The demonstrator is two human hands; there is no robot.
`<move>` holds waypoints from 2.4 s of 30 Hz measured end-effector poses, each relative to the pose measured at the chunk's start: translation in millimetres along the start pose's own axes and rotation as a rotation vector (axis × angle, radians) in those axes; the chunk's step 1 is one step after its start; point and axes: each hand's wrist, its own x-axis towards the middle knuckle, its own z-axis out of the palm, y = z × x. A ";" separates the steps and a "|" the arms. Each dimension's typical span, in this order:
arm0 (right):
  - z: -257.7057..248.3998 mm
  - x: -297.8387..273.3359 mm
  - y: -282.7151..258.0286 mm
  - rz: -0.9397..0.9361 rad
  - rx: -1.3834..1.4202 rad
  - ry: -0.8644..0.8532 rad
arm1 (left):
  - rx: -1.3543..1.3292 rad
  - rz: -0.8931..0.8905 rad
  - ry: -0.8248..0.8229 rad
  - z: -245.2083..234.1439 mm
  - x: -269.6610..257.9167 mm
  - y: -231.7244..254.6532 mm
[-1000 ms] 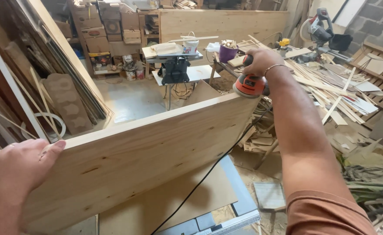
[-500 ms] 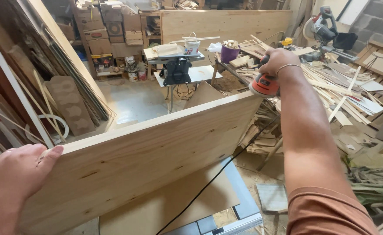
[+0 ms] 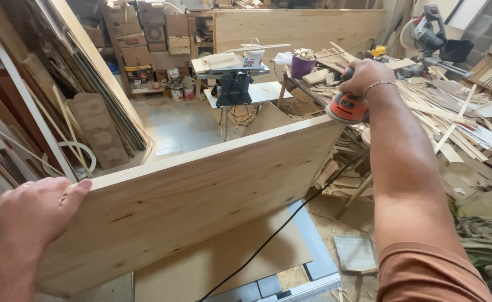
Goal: Sanding the edges of a wooden panel using an orbital sander
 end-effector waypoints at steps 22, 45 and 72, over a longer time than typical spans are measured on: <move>-12.8 -52.5 -85.4 -0.379 0.077 0.074 | -0.174 0.039 -0.073 -12.1 11.2 0.9; -38.8 -134.6 -185.1 -0.549 0.109 0.014 | -0.214 0.040 -0.195 -3.8 15.2 -66.8; -40.4 -205.2 -311.8 -0.760 0.130 0.153 | -0.364 0.054 0.228 60.5 0.3 -145.2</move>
